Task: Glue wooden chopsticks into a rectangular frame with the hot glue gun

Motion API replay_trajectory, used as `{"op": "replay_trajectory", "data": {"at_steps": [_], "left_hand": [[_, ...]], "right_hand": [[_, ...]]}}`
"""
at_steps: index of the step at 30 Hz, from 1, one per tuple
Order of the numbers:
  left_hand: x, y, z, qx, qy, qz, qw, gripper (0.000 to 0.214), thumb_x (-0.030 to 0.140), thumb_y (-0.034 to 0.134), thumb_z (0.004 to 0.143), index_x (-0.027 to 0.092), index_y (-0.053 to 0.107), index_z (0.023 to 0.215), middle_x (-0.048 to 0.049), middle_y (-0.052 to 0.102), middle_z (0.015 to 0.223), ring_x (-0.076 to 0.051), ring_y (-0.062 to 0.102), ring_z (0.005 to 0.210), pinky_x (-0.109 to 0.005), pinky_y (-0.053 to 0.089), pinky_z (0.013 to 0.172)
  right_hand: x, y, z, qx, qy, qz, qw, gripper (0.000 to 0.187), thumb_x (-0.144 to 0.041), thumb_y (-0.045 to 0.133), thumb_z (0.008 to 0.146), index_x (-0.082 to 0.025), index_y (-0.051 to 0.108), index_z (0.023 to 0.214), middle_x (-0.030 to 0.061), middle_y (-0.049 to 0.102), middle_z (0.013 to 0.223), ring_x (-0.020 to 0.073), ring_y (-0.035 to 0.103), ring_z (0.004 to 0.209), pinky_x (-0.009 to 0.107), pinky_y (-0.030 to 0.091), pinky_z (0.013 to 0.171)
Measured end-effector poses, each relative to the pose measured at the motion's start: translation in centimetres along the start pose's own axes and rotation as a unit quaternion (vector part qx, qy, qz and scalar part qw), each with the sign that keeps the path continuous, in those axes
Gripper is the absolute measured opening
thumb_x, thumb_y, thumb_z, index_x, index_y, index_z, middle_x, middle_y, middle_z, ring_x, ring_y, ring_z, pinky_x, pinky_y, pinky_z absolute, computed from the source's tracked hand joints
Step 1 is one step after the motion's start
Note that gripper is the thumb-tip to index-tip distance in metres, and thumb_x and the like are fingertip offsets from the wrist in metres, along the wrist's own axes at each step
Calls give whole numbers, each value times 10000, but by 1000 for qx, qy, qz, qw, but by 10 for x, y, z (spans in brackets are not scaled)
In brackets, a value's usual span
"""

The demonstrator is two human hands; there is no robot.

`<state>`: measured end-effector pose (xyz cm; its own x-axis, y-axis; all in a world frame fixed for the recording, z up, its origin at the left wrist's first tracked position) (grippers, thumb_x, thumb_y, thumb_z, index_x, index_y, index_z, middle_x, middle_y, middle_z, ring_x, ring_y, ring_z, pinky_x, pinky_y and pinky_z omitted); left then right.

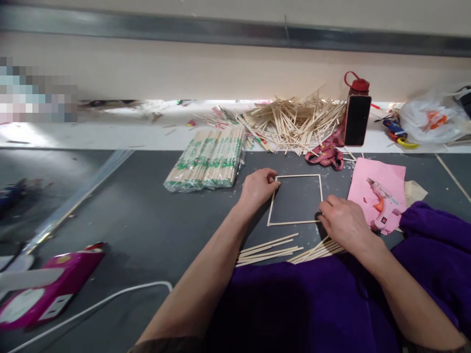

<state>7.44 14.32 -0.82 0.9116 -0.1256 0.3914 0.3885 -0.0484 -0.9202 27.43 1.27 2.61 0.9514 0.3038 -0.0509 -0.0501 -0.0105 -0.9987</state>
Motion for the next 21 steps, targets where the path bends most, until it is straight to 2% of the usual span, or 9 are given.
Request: {"op": "replay_trajectory", "data": {"at_steps": [3, 5, 8, 11, 15, 21], "left_hand": [[-1, 1, 0, 5, -6, -4, 1000, 291, 207, 554, 768, 176, 678, 1030, -60, 701, 903, -213, 644, 876, -295, 475, 810], [-1, 2, -1, 4, -12, -14, 1000, 294, 207, 553, 769, 176, 675, 1035, -57, 700, 897, -209, 644, 871, -292, 474, 806], [-1, 1, -2, 5, -16, -27, 1000, 293, 223, 553, 779, 172, 670, 1042, -58, 698, 906, -207, 642, 872, -294, 472, 810], [-2, 2, -3, 3, -17, -27, 999, 305, 230, 550, 789, 161, 666, 1063, -69, 694, 944, -217, 639, 899, -306, 471, 823], [-3, 2, -2, -3, -19, -31, 999, 307, 220, 556, 791, 158, 665, 1071, -72, 692, 956, -221, 636, 920, -309, 470, 838], [-4, 3, 0, -7, -20, -38, 999, 290, 217, 560, 796, 162, 675, 1057, -63, 692, 920, -212, 640, 895, -304, 476, 825]], "right_hand": [[3, -19, 27, -8, 22, -33, 999, 221, -252, 453, 917, -175, 661, 909, 60, 619, 881, 161, 566, 717, 288, 284, 558], [6, -23, 54, -17, 18, -40, 999, 276, -244, 397, 939, -173, 663, 960, 79, 626, 936, 172, 573, 764, 288, 298, 568], [15, -15, 97, -11, 23, -31, 999, 306, -201, 394, 925, -180, 642, 1102, 107, 620, 1076, 188, 582, 870, 285, 356, 635], [31, 2, 127, -21, 49, -19, 998, 354, -209, 385, 930, -197, 602, 1209, 114, 601, 1136, 206, 568, 986, 291, 398, 742], [56, 19, 139, -68, 75, -1, 995, 374, -217, 361, 939, -216, 620, 1208, 119, 590, 1161, 220, 568, 1026, 317, 415, 817], [91, 18, 134, -50, 113, -71, 990, 364, -214, 404, 902, -113, 620, 1177, 191, 553, 1205, 296, 559, 1082, 379, 434, 870]]}}
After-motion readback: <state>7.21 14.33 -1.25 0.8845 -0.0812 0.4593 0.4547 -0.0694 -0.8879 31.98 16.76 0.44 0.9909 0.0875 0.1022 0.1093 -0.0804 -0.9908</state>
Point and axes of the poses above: each hand's wrist, its own z-axis towards the middle knuckle, its own y-axis out of the palm, x = y × z, the point moved 4 cm from there along z, towards the middle knuckle
